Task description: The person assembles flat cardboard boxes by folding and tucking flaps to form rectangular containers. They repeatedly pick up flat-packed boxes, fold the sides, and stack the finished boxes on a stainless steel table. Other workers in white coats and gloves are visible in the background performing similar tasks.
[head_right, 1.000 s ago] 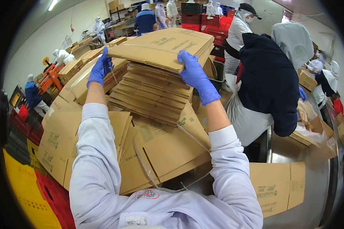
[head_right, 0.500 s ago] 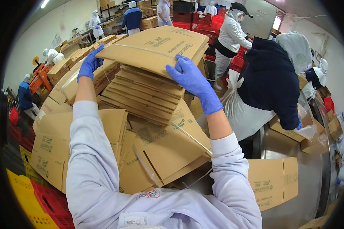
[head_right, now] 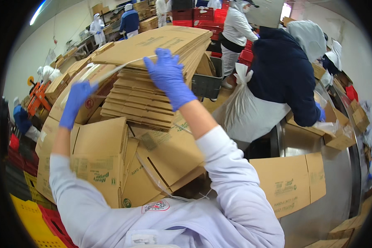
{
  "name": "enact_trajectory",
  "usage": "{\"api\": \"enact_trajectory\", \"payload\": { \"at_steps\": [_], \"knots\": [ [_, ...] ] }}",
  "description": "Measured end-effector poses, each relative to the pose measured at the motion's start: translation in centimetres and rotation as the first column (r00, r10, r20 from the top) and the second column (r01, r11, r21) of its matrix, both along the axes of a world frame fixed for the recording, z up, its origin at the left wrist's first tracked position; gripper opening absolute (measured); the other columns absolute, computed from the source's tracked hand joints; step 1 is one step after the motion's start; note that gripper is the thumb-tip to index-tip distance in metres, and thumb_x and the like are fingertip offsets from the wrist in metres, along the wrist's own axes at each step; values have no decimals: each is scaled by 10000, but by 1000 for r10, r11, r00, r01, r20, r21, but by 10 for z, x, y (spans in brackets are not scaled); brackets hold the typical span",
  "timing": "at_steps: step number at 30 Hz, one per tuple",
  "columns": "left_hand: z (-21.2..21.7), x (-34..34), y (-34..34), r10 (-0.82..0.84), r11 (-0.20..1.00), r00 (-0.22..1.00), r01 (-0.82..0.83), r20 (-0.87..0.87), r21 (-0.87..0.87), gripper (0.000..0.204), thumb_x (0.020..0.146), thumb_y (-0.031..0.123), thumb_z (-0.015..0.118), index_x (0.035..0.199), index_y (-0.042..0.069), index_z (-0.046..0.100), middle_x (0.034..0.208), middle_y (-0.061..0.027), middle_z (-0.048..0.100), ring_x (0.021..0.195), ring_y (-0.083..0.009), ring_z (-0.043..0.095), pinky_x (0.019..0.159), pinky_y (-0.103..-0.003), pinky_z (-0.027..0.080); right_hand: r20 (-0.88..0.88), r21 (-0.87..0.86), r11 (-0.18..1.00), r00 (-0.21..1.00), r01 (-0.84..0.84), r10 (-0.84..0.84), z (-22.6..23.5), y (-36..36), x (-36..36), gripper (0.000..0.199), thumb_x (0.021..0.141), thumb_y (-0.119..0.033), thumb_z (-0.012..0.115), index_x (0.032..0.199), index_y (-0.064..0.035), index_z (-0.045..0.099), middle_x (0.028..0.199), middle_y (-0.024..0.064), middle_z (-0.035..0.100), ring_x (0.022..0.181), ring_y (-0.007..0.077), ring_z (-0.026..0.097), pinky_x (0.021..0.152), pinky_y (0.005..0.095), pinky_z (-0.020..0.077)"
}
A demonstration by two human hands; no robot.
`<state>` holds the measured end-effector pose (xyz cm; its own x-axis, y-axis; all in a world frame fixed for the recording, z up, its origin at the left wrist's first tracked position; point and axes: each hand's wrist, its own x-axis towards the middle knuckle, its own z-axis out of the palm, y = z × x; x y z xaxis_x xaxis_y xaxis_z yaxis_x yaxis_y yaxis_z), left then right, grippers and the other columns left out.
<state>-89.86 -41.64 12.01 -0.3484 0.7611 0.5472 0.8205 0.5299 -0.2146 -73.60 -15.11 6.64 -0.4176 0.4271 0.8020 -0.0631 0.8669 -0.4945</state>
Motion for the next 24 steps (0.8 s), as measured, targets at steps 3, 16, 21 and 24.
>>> {"api": "enact_trajectory", "payload": {
  "at_steps": [3,16,21,24],
  "knots": [
    [-7,113,-7,-102,913,778,321,620,-252,235,645,253,679,646,33,596,589,-136,559,616,-273,585,580,-373,456,88,207,978,996,-36,18,1,-14,4,581,752,-487,585,1155,-80,485,1110,196,496,1106,437,407,855,627,314],
    [43,400,189,-516,314,688,706,510,-634,693,720,222,667,1324,87,357,905,-167,623,825,-322,596,802,-373,448,326,-260,472,537,842,-778,-159,18,504,777,622,-471,735,1135,33,441,1142,214,458,1087,337,425,887,402,362],
    [-173,491,343,-238,627,419,755,876,-191,768,764,555,567,1281,16,391,1159,-147,536,992,-229,538,790,-341,449,830,-274,-97,184,957,-527,-226,-49,609,898,689,-478,676,1294,49,274,1353,272,259,1261,370,258,1047,461,156],
    [-231,500,363,210,344,618,678,757,-649,566,728,418,683,1070,-20,579,945,-96,629,836,-152,577,713,-306,475,705,-348,30,282,937,-650,-287,-45,649,874,722,-521,616,1300,41,278,1355,280,259,1271,377,251,1025,536,151]
  ]
}}
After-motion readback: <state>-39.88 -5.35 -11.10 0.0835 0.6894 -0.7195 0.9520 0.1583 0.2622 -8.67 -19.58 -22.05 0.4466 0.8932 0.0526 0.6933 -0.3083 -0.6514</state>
